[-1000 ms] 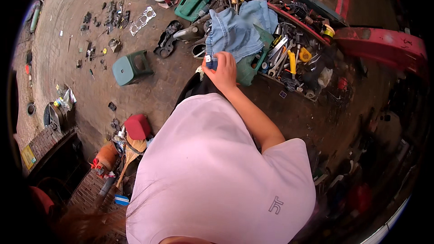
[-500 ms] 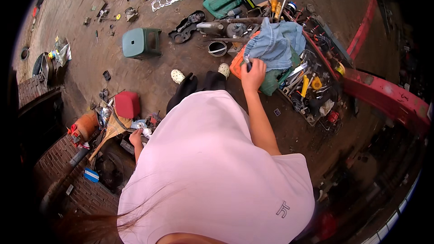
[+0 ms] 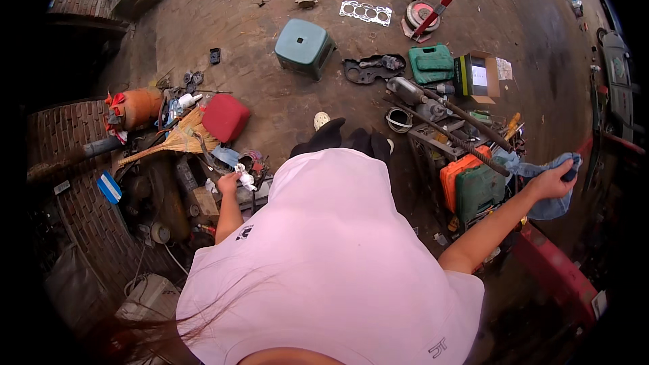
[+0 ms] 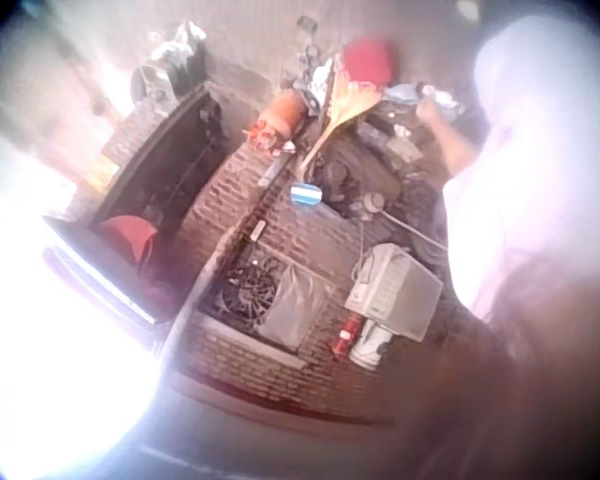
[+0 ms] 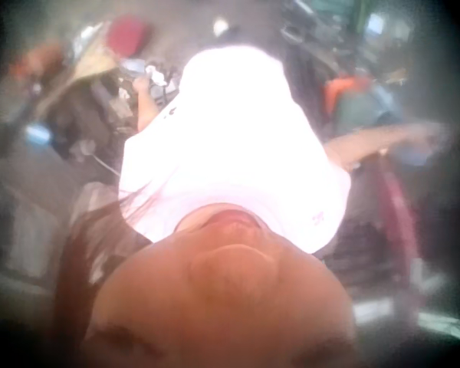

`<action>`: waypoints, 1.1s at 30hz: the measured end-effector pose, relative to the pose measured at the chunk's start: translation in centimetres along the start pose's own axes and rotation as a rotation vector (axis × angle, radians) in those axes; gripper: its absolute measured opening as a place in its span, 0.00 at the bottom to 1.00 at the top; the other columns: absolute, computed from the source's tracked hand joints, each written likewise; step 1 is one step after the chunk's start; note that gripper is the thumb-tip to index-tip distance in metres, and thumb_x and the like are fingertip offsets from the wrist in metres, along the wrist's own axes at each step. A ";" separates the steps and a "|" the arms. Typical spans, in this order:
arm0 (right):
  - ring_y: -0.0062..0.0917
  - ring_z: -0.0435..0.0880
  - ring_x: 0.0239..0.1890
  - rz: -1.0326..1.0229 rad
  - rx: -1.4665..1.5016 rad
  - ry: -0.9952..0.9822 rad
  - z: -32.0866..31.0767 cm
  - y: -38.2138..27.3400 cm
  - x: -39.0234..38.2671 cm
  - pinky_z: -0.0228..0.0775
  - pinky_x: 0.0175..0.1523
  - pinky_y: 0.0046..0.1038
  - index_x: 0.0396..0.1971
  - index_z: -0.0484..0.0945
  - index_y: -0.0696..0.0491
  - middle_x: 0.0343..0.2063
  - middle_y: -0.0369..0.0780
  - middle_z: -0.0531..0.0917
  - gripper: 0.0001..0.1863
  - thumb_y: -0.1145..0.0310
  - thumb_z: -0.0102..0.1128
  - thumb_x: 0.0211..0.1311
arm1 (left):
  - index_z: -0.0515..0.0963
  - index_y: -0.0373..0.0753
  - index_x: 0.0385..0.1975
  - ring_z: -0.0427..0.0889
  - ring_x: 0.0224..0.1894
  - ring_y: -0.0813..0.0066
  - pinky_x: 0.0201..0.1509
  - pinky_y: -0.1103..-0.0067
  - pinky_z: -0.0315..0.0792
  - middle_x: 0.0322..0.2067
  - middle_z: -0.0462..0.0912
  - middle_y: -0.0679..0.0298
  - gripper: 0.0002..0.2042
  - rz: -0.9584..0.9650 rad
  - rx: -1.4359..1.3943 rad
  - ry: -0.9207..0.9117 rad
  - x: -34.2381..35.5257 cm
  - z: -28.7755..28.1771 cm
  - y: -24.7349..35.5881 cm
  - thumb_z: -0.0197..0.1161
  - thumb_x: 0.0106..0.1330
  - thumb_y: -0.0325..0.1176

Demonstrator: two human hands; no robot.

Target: The person cleans a mechanical component with a cloth, then sits on the ground to manipulate it with pliers and a small tool. They walk through the workshop, pick up a pair of scissors, and return to the component to continue working.

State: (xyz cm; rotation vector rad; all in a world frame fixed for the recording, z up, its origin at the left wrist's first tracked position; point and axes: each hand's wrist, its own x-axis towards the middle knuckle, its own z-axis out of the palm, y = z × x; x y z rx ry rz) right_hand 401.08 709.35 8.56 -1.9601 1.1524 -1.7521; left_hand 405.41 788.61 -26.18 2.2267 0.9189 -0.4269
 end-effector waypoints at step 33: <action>0.38 0.74 0.40 -0.407 0.186 -1.767 52.1 -14.3 -61.1 0.66 0.43 0.34 0.39 0.75 0.53 0.36 0.43 0.76 0.13 0.63 0.55 0.55 | 0.80 0.29 0.30 0.76 0.25 0.81 0.32 0.83 0.70 0.23 0.82 0.62 0.13 -0.577 -0.034 0.237 -5.2 -9.6 2.3 0.67 0.44 0.28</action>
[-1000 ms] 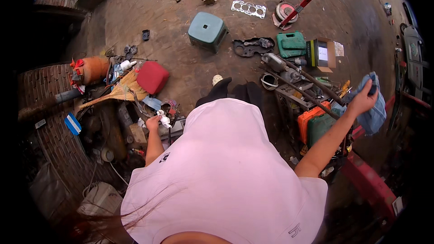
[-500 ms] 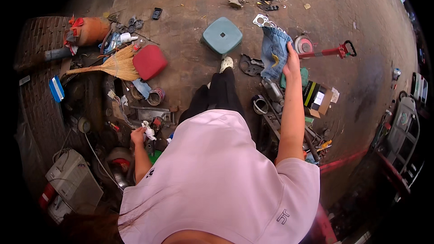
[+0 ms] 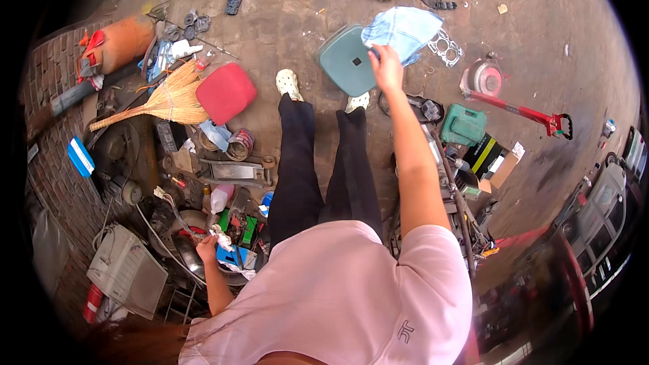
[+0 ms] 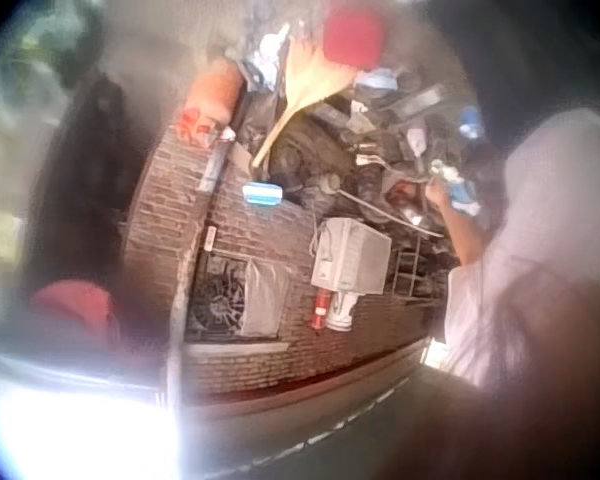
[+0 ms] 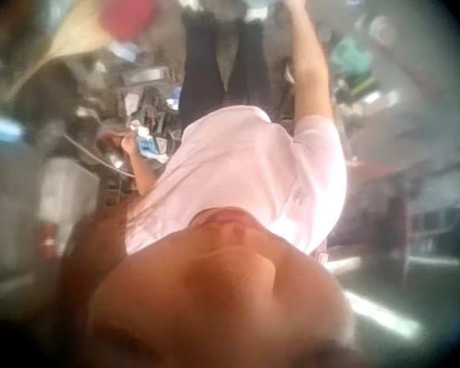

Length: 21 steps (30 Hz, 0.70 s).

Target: The person cleans a mechanical component with a cloth, then sits on the ground to manipulate it with pliers and a small tool. They walk through the workshop, pick up a pair of scissors, and return to the component to continue working.

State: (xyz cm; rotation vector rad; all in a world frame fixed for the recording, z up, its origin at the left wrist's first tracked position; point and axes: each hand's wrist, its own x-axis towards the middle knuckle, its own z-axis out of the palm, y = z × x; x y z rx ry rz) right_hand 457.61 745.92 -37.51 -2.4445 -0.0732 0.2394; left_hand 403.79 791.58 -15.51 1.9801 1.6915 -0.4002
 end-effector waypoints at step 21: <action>0.45 0.63 0.54 0.326 -0.183 -0.127 17.3 7.3 -1.7 0.55 0.59 0.37 0.53 0.65 0.52 0.54 0.50 0.63 0.27 0.63 0.57 0.51 | 0.79 0.30 0.29 0.74 0.26 0.83 0.33 0.84 0.68 0.22 0.78 0.64 0.08 0.271 0.267 -0.326 19.3 5.0 21.0 0.61 0.47 0.20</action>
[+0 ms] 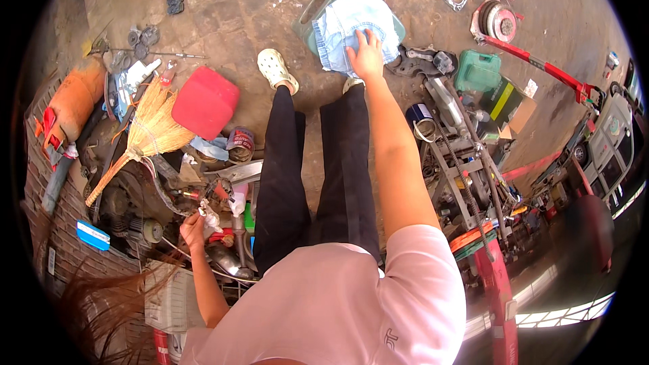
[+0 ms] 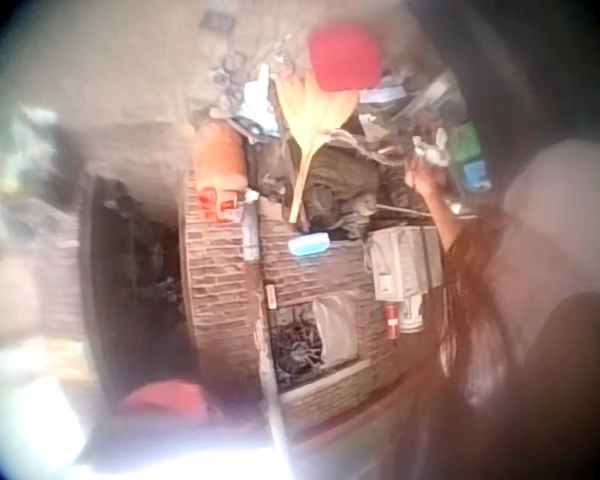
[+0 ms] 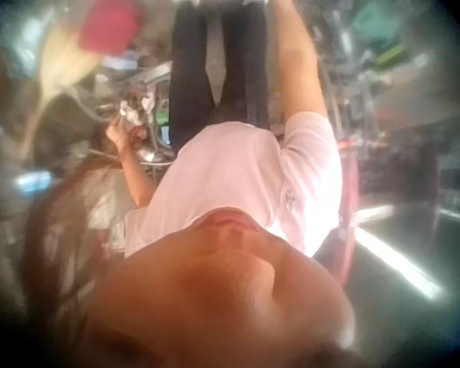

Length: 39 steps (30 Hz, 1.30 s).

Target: The person cleans a mechanical component with a cloth, then sits on the ground to manipulate it with pliers and a small tool. They walk through the workshop, pick up a pair of scissors, and return to the component to continue working.

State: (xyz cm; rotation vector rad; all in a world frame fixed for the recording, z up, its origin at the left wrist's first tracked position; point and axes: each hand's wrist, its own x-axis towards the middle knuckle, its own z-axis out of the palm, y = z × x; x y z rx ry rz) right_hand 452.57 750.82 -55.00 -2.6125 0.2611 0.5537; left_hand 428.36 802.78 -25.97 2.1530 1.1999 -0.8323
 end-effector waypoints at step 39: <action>0.30 0.77 0.43 0.573 1.104 -0.788 -15.5 -15.5 -15.0 0.69 0.47 0.31 0.50 0.66 0.61 0.42 0.48 0.76 0.30 0.49 0.47 0.58 | 0.82 0.36 0.27 0.80 0.24 0.73 0.33 0.79 0.72 0.21 0.82 0.59 0.14 0.333 0.212 0.113 13.1 -21.9 22.5 0.69 0.41 0.36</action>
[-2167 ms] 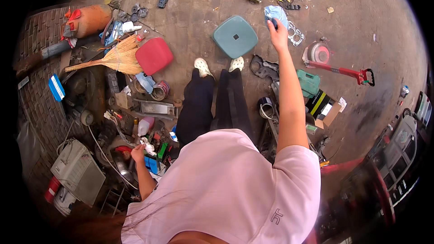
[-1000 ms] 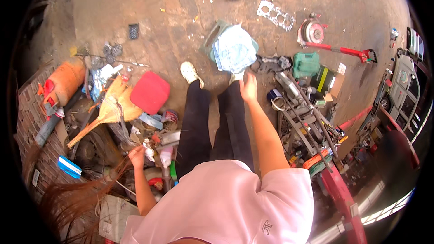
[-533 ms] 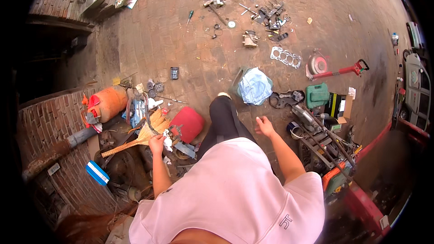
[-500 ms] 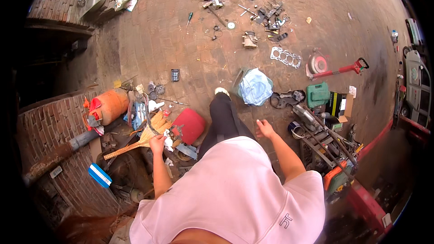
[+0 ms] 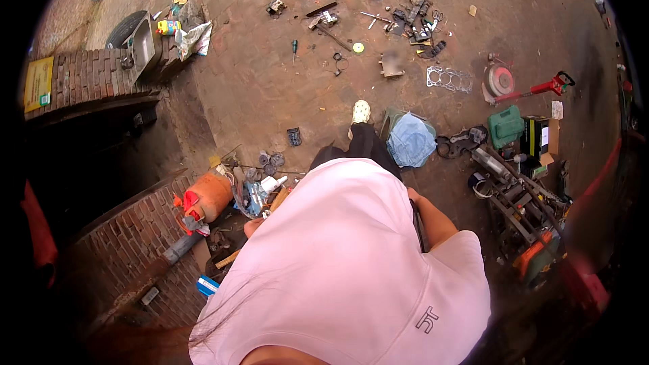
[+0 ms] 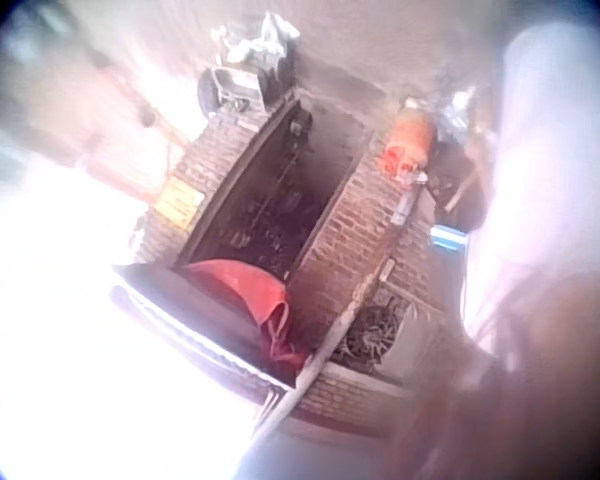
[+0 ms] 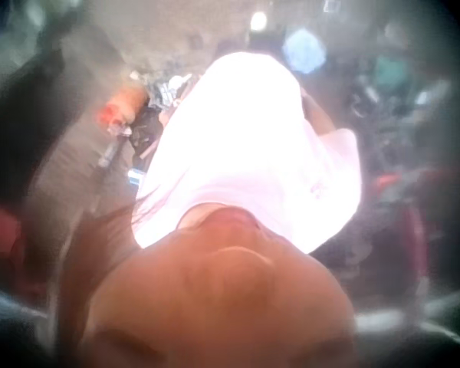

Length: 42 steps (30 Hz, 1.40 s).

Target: The person cleans a mechanical component with a cloth, then sits on the ground to manipulate it with pliers and a small tool. They walk through the workshop, pick up a pair of scissors, and return to the component to continue working.

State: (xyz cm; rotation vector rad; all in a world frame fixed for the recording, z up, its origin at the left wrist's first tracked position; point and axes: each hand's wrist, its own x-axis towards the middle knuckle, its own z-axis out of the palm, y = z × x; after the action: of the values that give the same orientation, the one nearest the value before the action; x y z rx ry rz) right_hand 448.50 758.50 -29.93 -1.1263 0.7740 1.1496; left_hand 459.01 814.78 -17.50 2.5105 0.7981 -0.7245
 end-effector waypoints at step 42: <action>0.22 0.72 0.39 -0.277 0.310 0.887 -2.3 -37.0 -25.5 0.62 0.47 0.22 0.41 0.69 0.58 0.35 0.41 0.76 0.14 0.64 0.37 0.67 | 0.82 0.43 0.29 0.81 0.29 0.64 0.37 0.74 0.72 0.25 0.81 0.57 0.11 0.586 0.346 -0.108 27.9 -5.6 56.9 0.66 0.44 0.36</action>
State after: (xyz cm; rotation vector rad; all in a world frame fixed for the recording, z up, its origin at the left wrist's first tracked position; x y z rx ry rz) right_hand 477.38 748.18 3.01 -1.4179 1.3597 0.2351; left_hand 515.84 786.21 -17.00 2.7617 -0.1285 -0.8210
